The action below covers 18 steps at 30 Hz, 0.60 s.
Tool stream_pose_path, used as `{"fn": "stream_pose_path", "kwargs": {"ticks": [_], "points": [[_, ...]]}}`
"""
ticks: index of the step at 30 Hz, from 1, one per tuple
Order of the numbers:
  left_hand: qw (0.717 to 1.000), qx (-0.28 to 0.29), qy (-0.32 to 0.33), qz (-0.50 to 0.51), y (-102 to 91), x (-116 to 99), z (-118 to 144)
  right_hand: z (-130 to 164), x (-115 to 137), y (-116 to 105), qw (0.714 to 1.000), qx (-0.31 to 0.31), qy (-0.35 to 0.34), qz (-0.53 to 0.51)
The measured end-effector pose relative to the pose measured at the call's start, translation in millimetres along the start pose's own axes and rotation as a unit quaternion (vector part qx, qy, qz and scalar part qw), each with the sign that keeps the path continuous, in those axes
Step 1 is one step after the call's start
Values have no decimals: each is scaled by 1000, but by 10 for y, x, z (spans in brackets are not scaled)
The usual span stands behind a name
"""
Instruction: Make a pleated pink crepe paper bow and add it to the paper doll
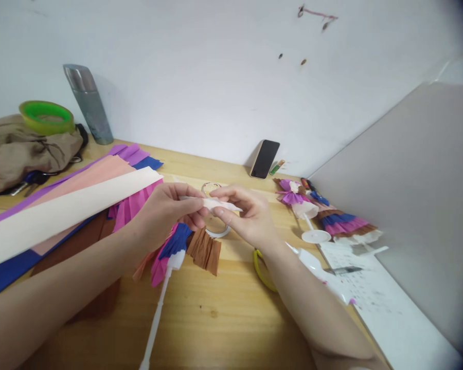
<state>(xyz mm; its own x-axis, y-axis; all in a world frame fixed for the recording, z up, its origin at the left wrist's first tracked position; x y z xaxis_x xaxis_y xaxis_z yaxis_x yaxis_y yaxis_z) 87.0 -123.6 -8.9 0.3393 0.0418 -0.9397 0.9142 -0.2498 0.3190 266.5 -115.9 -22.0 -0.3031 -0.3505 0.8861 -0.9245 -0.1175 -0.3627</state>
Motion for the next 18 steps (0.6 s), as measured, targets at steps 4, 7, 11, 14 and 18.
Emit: {"fn": "stream_pose_path", "kwargs": {"ticks": [4,7,11,14,18], "points": [[1000,9,-3,0,10,-11,2,2,-24,0,1000,-4,3,-21],[1000,17,-11,8,15,-10,-3,5,-39,-3,999,1,-2,-38],[999,21,-24,21,18,-12,-3,3,-48,1,997,10,16,-76],[999,23,-25,15,14,-10,-2,-5,-42,-4,996,23,10,-87],[999,17,-34,20,-4,-1,-8,-12,-24,-17,993,48,9,-103]]}}
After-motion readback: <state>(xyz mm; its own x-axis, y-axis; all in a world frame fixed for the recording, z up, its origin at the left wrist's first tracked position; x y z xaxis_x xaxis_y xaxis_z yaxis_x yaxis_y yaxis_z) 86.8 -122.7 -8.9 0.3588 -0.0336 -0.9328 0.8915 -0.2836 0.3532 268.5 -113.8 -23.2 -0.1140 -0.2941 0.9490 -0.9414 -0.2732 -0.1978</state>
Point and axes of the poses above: each hand's wrist, its own z-axis away from the middle knuckle, its own y-axis out of the palm, x = y × z, the point moved 1 cm from there along -z, towards the middle knuckle, and after that the axes turned 14 degrees about y, right-handed, at the moved point
